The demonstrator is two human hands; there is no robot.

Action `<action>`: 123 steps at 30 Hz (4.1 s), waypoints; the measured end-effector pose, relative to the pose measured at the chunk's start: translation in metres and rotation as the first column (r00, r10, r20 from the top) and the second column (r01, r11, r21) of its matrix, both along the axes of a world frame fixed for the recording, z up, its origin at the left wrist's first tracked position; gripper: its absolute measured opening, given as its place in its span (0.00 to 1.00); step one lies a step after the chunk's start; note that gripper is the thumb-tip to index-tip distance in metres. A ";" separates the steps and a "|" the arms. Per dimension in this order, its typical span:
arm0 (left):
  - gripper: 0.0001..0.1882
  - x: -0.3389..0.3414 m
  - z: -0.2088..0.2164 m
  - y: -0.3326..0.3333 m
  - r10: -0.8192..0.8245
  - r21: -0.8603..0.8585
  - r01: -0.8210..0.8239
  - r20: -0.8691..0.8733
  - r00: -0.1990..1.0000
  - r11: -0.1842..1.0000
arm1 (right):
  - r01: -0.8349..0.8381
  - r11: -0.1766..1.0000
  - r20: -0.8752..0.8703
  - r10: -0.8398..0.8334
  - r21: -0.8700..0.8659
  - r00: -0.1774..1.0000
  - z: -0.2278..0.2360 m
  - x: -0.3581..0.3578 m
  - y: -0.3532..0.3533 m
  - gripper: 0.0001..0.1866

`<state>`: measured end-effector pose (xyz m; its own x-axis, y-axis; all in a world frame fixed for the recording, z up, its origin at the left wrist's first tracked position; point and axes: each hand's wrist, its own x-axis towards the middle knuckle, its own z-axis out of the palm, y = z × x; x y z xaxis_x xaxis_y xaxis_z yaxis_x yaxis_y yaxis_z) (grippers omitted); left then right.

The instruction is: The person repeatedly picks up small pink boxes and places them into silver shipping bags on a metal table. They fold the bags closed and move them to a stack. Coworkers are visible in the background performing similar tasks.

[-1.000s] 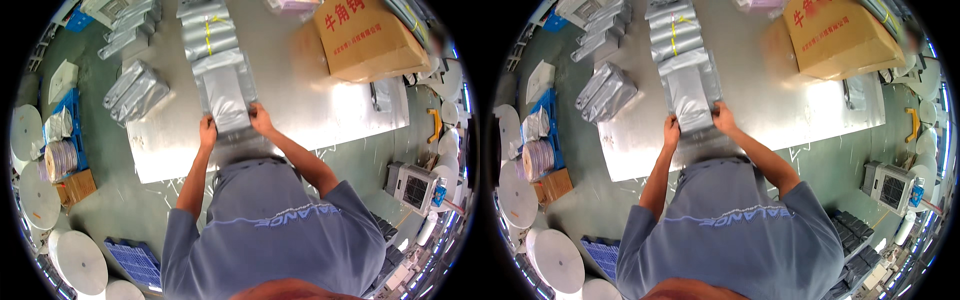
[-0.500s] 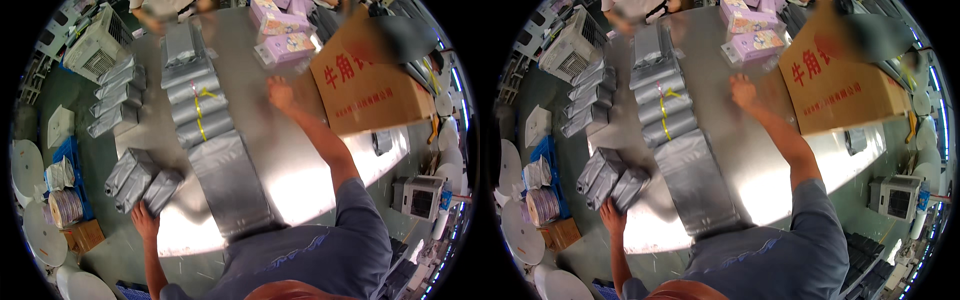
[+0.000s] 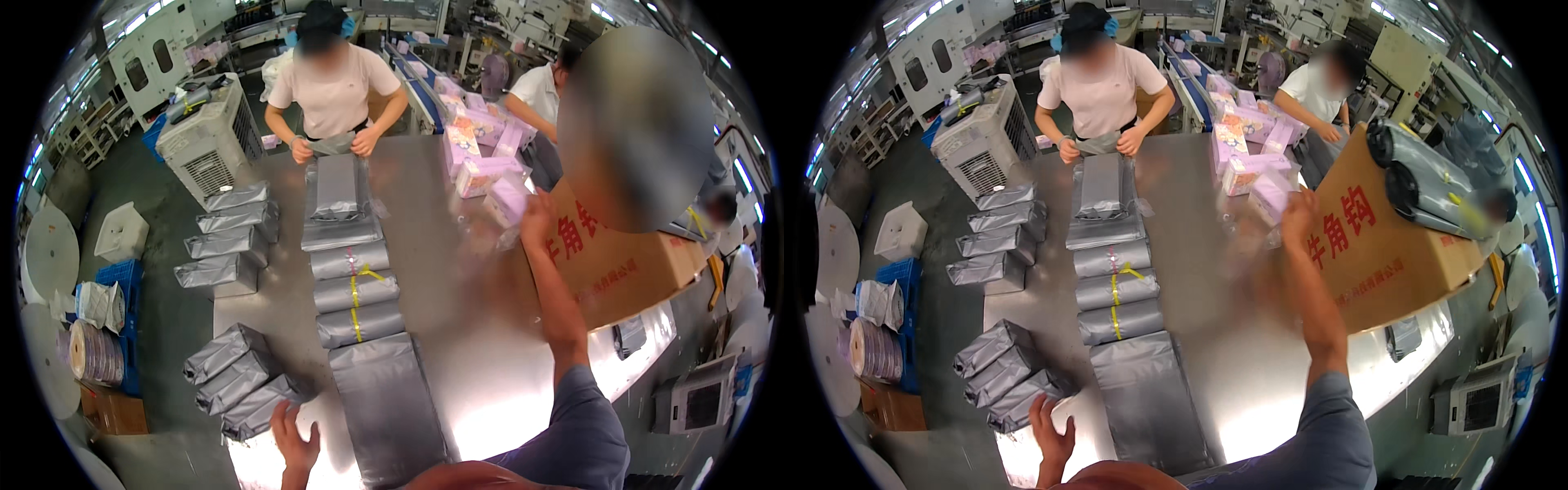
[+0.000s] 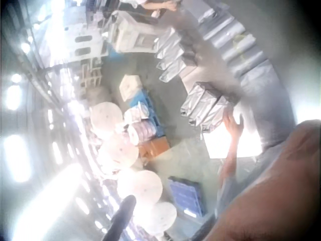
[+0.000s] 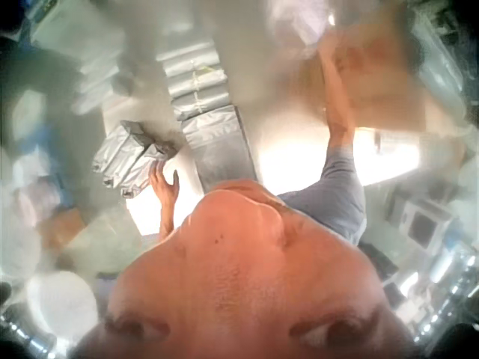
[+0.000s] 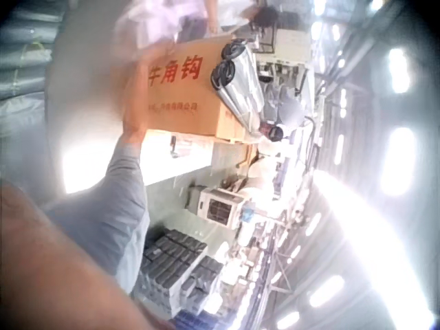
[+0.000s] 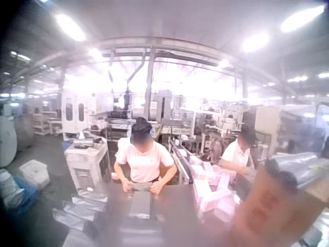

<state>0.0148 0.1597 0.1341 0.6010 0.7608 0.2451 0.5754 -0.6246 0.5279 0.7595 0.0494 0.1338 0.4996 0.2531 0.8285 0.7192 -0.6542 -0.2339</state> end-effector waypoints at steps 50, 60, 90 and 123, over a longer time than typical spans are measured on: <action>0.08 -0.006 -0.152 -0.123 -0.591 -0.104 0.585 -0.245 0.768 0.804 | 0.590 0.602 -0.047 0.720 0.537 -0.692 0.003 -0.552 -0.285 0.31; 0.07 -0.035 -0.199 -0.105 -0.492 -0.121 0.487 -0.017 0.870 0.865 | 0.019 0.882 -0.369 0.216 0.471 -0.904 0.009 -0.535 -0.300 0.28; 0.14 -0.028 -0.157 -0.159 -0.268 -0.347 0.163 -0.277 0.923 0.923 | -0.533 0.788 -0.824 0.058 -0.309 0.564 -0.155 -0.576 -0.234 0.14; 0.08 0.037 -0.092 -0.233 -0.713 -0.132 0.702 -0.198 0.673 0.700 | -0.106 0.861 -0.731 0.350 0.497 -0.586 -0.111 -0.605 -0.278 0.13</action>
